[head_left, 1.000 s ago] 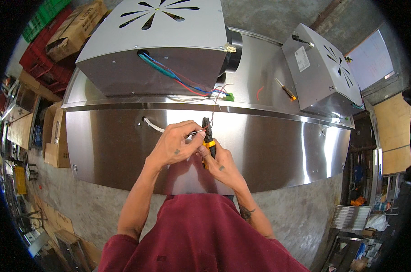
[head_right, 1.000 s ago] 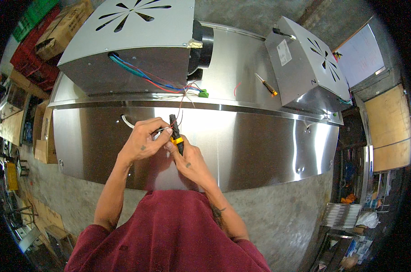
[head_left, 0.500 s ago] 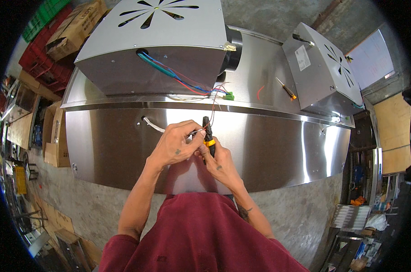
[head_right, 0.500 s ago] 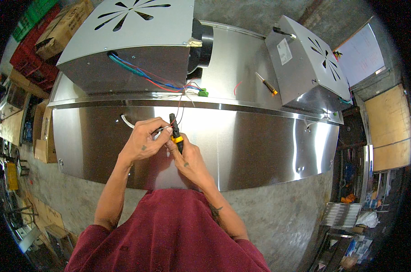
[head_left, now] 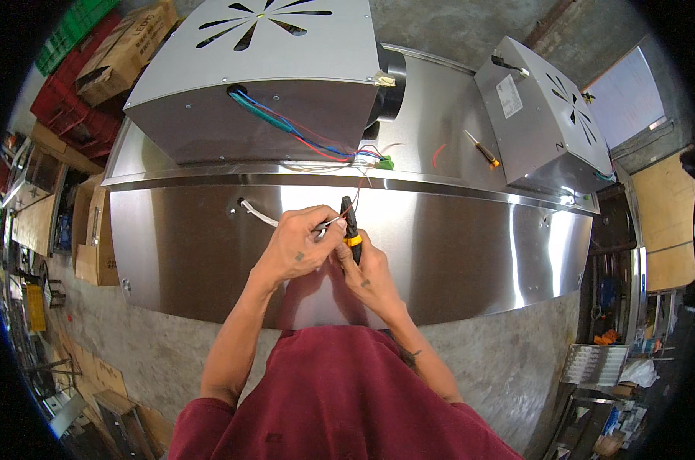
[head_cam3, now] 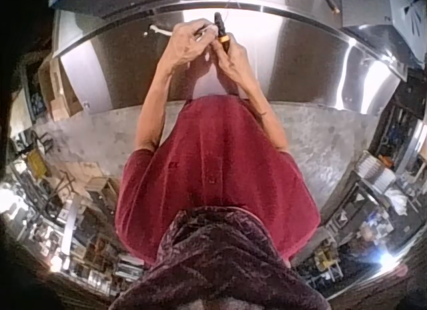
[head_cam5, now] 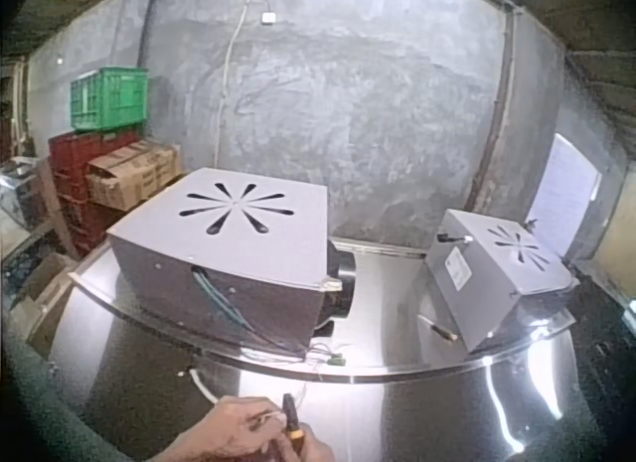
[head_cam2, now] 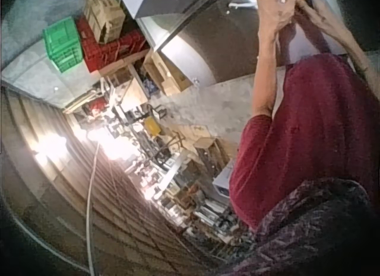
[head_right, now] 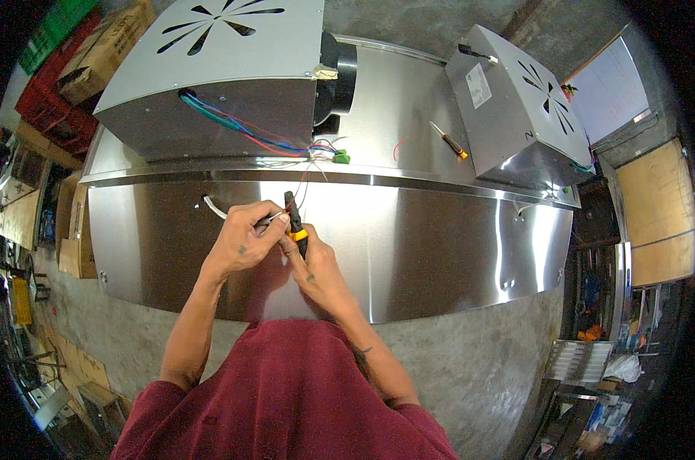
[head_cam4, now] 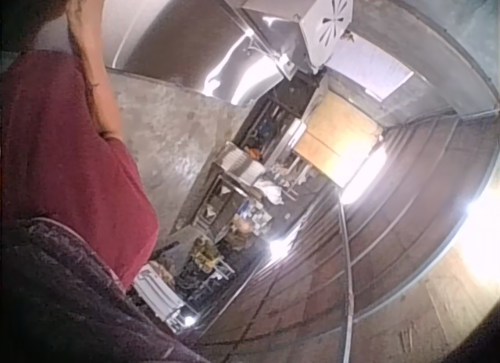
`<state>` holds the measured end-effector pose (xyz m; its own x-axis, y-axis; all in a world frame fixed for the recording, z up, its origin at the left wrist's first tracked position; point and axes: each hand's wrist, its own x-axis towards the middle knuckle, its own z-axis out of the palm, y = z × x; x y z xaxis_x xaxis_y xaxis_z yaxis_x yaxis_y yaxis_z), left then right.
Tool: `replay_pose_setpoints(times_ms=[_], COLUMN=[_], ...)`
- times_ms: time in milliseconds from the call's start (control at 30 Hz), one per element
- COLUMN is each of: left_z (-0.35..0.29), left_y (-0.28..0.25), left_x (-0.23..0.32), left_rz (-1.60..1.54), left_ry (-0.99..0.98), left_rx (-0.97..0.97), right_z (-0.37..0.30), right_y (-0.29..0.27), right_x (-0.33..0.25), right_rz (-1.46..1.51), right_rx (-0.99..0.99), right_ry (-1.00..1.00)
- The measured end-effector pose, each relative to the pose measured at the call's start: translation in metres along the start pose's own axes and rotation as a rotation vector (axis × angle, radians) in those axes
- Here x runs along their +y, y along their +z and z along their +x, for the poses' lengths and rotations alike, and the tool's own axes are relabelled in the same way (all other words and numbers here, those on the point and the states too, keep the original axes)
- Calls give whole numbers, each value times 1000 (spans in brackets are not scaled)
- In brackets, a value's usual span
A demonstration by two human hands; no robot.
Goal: The person strips insulation from several colored wires using pliers, then inserts the exposed ends into a green terminal block and tightens the screws with a screwdriver. The person repeats this process for multiple wires, securing each connection.
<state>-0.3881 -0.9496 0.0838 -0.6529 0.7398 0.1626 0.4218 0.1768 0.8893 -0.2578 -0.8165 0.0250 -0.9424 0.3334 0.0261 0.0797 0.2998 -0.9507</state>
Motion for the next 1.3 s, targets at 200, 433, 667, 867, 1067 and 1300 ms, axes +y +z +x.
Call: replay_pose_setpoints(times_ms=[200,433,667,867,1067,1300], left_z=[0,-2,2,0,0,0], left_y=[-1,1,-8,-4,2,7], left_x=[1,-2,-7,-10,-8,-8], left_rz=[2,-36,71,126,117,111], left_ry=[-54,-33,221,269,303,281], left_rx=[15,117,87,145,219,245], right_z=[-1,2,1,0,2,3], right_y=[0,-6,-8,-9,-11,-5], right_x=[-2,-17,-21,-29,-33,-19], right_rz=[-18,-43,-36,-31,-73,-59], right_rx=[18,38,11,5,11,32], right_ry=[23,47,129,117,22,29])
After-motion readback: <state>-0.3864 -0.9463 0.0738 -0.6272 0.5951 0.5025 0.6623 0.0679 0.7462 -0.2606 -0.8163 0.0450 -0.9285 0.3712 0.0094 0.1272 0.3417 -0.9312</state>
